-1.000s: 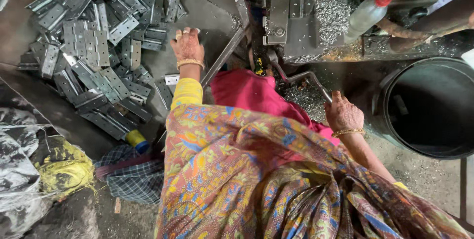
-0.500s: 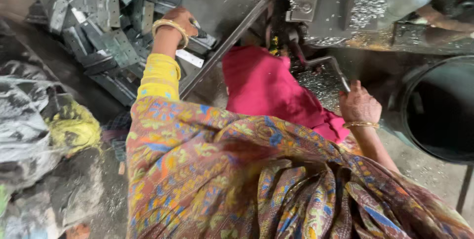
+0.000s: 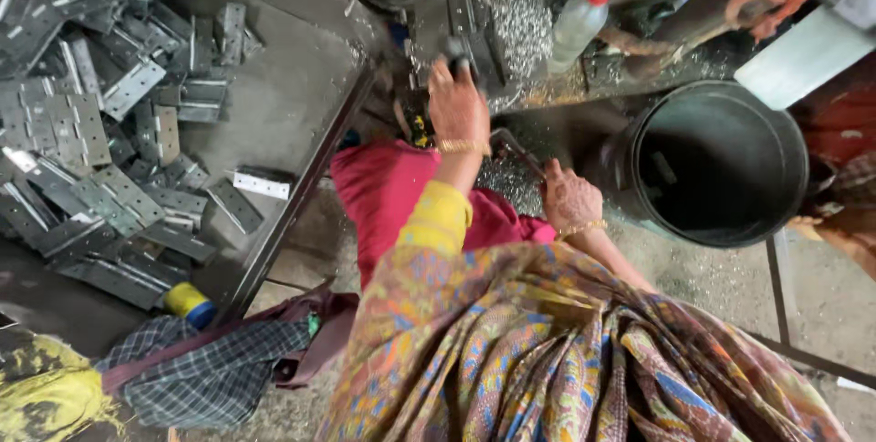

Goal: The person places metal pieces into a machine and then uses a hand-operated lever to press or bend them, handling the pieces one at a time and moving finished items into a container.

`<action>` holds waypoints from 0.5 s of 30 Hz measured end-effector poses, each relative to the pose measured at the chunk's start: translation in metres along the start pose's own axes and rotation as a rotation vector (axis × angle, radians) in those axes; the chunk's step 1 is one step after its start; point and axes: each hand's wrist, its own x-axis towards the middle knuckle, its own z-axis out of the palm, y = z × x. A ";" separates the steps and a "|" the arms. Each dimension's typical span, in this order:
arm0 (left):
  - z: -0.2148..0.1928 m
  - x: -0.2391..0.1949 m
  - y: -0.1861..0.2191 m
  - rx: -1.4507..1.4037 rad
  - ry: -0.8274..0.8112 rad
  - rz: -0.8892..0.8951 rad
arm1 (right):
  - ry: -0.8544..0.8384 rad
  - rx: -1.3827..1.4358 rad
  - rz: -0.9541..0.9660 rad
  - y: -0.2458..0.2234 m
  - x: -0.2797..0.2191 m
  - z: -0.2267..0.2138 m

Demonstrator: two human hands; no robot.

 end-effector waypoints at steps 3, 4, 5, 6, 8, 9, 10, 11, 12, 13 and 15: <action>-0.010 -0.006 0.007 0.157 -0.377 0.032 | -0.044 -0.069 0.010 -0.010 0.007 -0.015; -0.010 -0.002 0.007 0.188 -0.368 0.056 | -0.053 -0.107 -0.002 -0.011 0.014 -0.021; -0.008 0.007 0.006 0.219 -0.360 0.081 | -0.063 -0.144 -0.014 -0.011 0.018 -0.026; -0.005 0.016 0.006 0.247 -0.347 0.107 | -0.017 -0.159 -0.049 -0.011 0.020 -0.028; 0.000 0.029 0.006 0.242 -0.391 0.080 | 0.081 -0.189 -0.117 -0.005 0.026 -0.028; 0.002 0.037 0.006 0.240 -0.410 0.069 | -0.027 -0.136 -0.013 -0.004 0.027 -0.021; 0.004 0.039 0.005 0.252 -0.395 0.069 | -0.100 -0.084 0.057 -0.003 0.021 -0.006; 0.005 0.040 0.003 0.264 -0.380 0.070 | -0.152 -0.033 0.107 -0.002 0.015 0.013; 0.007 0.037 0.006 0.270 -0.369 0.076 | -0.152 0.008 0.117 0.003 0.007 0.033; 0.007 0.029 0.008 0.298 -0.352 0.113 | -0.145 0.055 0.126 0.010 0.004 0.051; 0.000 0.025 0.002 0.376 -0.287 0.160 | -0.161 0.117 0.117 0.016 0.017 0.069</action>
